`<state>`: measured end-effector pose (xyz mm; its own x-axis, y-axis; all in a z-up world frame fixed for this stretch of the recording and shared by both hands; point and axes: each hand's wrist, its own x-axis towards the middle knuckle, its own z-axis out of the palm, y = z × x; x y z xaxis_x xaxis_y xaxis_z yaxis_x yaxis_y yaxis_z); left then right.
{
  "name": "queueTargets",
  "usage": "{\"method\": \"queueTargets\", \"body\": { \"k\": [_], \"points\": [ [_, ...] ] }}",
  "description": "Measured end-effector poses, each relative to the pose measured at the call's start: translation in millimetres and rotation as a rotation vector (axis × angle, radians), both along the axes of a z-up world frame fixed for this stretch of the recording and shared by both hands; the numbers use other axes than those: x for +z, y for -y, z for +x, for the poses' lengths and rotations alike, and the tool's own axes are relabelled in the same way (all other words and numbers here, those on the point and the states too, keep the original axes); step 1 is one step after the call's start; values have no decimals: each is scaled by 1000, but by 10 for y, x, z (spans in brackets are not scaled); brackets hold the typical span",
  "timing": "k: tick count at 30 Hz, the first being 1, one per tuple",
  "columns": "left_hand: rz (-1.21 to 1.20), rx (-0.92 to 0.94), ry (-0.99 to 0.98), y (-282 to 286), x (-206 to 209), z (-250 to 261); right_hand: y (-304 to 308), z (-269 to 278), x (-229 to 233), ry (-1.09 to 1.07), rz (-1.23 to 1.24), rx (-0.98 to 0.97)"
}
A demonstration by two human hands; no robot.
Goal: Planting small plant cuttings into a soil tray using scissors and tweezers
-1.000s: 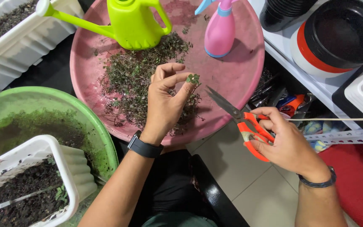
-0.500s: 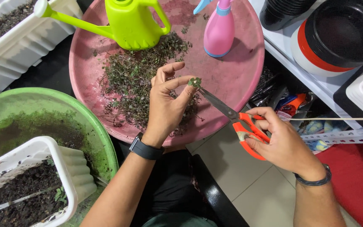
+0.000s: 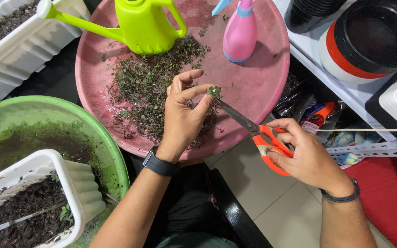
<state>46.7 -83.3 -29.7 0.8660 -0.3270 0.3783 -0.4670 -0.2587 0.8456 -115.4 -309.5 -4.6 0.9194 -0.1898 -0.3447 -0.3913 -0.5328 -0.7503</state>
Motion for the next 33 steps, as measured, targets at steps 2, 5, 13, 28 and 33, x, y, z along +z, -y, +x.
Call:
{"method": "queueTargets", "body": {
  "k": [2,5,13,28,33],
  "points": [
    [-4,0,-13,-7,6,-9,-13,6,31,-17,-23,-7],
    [-12,-2,-25,-15,-5,-13,-25,8,43,-32,-52,-12],
    [-11,-8,-10,-9,-30,-19,-9,2,1,-28,17,-8],
    [-46,12,-52,-7,38,-57,-42,51,42,-92,-19,-53],
    [-110,4,-95,-112,366,-213,-113,105,99,166,-241,13]
  ]
}}
